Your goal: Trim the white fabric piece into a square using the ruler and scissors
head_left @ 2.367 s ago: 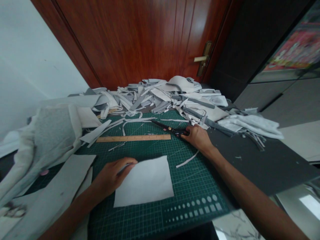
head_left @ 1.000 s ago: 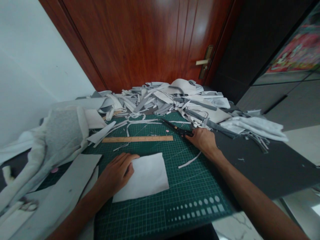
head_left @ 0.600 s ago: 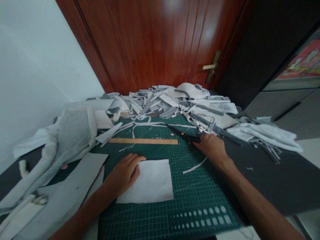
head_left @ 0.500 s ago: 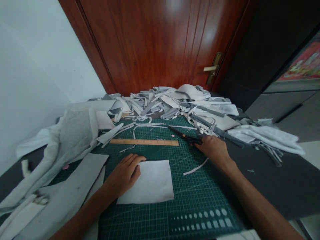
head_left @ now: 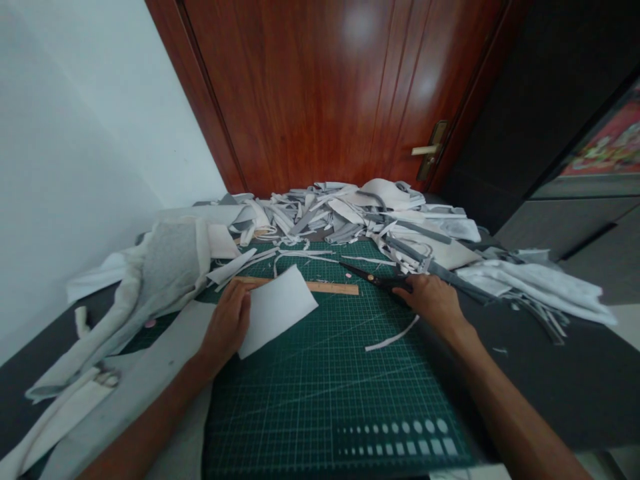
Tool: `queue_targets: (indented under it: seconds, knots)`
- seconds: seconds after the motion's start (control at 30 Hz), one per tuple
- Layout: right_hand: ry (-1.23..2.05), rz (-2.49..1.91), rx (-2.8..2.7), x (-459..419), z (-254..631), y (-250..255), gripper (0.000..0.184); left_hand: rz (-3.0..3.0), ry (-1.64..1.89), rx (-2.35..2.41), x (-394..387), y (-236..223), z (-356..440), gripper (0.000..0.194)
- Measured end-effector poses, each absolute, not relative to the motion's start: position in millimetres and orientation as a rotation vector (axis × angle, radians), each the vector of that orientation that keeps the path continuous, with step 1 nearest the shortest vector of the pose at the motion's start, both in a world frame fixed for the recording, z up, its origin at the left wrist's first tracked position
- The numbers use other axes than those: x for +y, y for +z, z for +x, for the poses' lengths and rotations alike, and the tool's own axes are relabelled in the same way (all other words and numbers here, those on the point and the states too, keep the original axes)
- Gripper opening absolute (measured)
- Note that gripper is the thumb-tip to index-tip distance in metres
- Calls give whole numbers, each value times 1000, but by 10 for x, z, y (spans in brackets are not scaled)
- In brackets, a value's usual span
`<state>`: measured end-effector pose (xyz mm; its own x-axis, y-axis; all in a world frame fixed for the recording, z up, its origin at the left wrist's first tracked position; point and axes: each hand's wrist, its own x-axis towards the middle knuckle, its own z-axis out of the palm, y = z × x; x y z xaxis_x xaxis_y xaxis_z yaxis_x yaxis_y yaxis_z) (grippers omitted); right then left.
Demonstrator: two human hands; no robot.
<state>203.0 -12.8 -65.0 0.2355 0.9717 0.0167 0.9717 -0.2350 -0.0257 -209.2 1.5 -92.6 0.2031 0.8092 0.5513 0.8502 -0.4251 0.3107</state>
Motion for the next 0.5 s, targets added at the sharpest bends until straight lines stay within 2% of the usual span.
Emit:
queue_targets:
  seconds: [0.27, 0.4, 0.5]
  knots:
    - [14, -2433, -1935, -153, 1965, -604, 39, -2219, -1236, -2002, 147, -867, -2249, 39]
    - [-3, -2428, -1933, -151, 1932, -624, 42, -2202, -1419, -1986, 132, -689, -2267, 37]
    - [-15, -2418, -1926, -146, 1916, -644, 43, -2395, -1491, -1834, 248, -570, -2270, 53]
